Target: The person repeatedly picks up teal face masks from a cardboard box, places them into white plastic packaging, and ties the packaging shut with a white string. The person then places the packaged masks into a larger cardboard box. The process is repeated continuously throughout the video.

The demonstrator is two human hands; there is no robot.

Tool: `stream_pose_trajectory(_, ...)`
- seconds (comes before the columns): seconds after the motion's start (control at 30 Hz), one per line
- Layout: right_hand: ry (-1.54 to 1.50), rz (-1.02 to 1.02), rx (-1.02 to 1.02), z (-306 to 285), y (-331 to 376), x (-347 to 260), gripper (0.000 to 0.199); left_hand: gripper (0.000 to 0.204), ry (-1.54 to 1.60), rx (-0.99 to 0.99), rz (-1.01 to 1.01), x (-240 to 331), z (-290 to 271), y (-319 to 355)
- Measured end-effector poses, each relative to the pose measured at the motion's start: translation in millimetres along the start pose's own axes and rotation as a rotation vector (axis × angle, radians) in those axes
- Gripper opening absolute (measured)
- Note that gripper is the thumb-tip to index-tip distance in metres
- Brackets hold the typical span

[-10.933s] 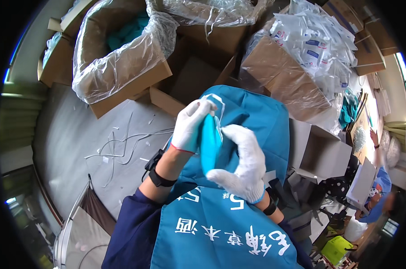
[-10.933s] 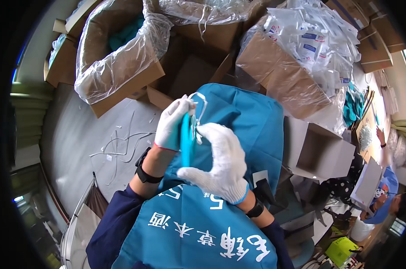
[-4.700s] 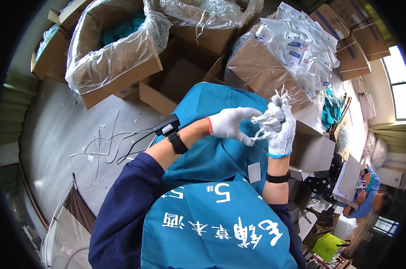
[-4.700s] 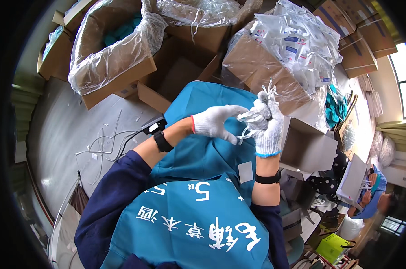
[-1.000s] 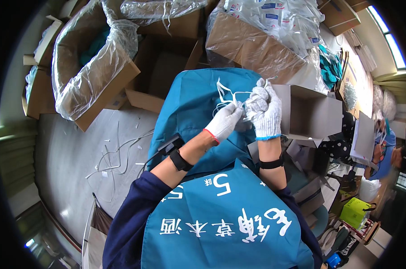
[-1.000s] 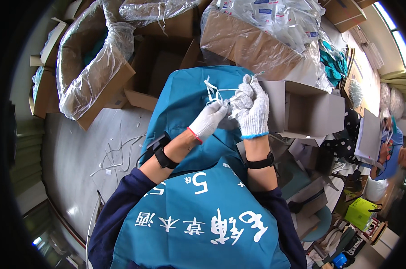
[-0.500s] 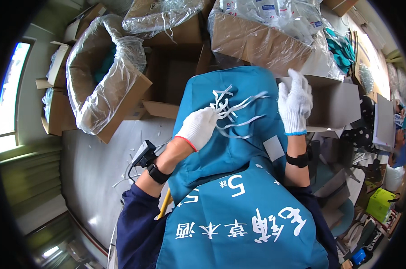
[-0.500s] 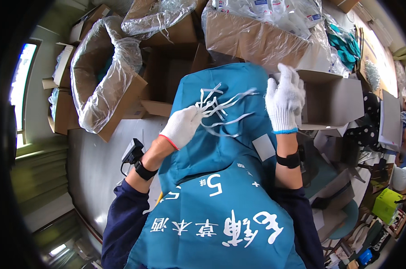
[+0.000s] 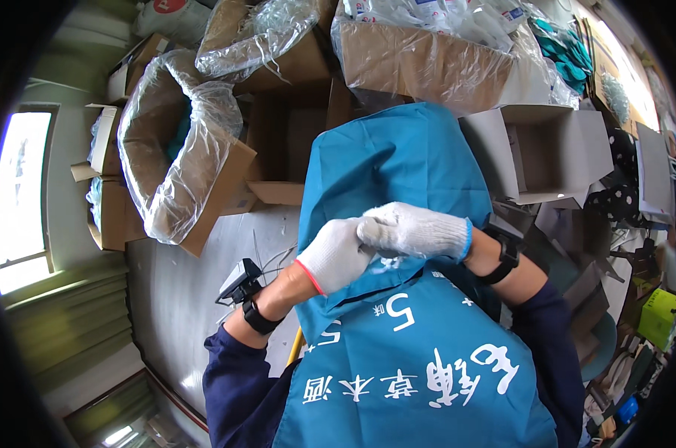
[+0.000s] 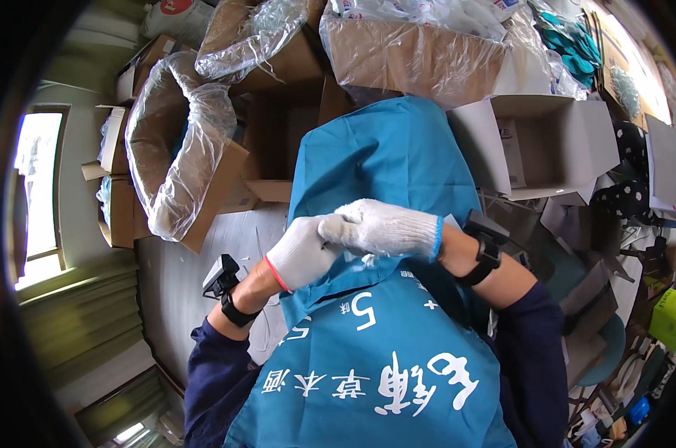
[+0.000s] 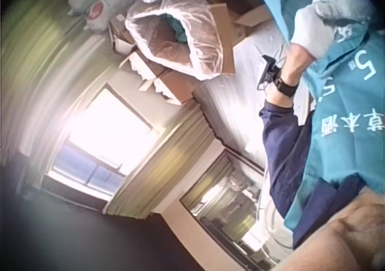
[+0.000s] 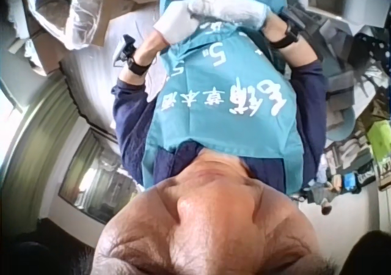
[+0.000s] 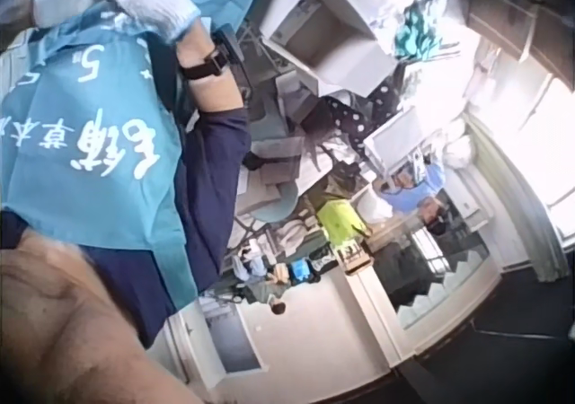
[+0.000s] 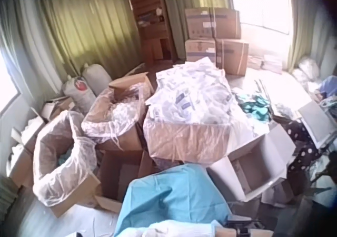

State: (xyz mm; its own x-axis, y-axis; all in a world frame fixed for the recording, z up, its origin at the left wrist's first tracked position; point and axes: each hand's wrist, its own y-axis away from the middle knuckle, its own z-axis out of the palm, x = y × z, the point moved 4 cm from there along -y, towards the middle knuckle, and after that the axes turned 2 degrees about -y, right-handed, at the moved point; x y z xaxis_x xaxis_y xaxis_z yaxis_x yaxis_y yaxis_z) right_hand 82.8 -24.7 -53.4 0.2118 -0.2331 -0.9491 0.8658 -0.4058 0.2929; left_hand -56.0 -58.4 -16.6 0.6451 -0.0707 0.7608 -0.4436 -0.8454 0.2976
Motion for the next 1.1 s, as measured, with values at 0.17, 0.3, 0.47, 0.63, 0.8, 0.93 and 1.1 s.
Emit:
stream_pose_trajectory(0.17,0.734,0.049,0.090,-10,29,-28,0.057,0.006,0.000,-0.059,0.015,11,6,1)
stream_pose_trajectory(0.3,0.691,0.009,0.073,-11,49,-56,0.051,0.009,-0.022,-0.167,0.099,35,-7,5)
stream_pose_trajectory(0.47,-0.131,0.145,-0.070,6,68,-47,0.037,0.013,0.190,-0.362,0.398,39,-15,10)
stream_pose_trajectory(0.63,-0.114,-0.033,-0.053,26,83,-55,0.032,0.020,0.301,-0.547,0.560,41,-16,26)
stream_pose_trajectory(0.8,0.003,-0.152,-0.062,37,94,-52,0.026,0.021,0.343,-0.640,0.562,37,-25,45)
stream_pose_trajectory(0.93,-0.086,-0.172,-0.032,48,93,-51,0.025,0.016,0.314,-0.615,0.651,29,-36,56)
stream_pose_trajectory(1.1,-0.121,-0.092,-0.028,41,93,-50,0.029,0.023,0.182,-0.414,0.812,-18,-58,76)
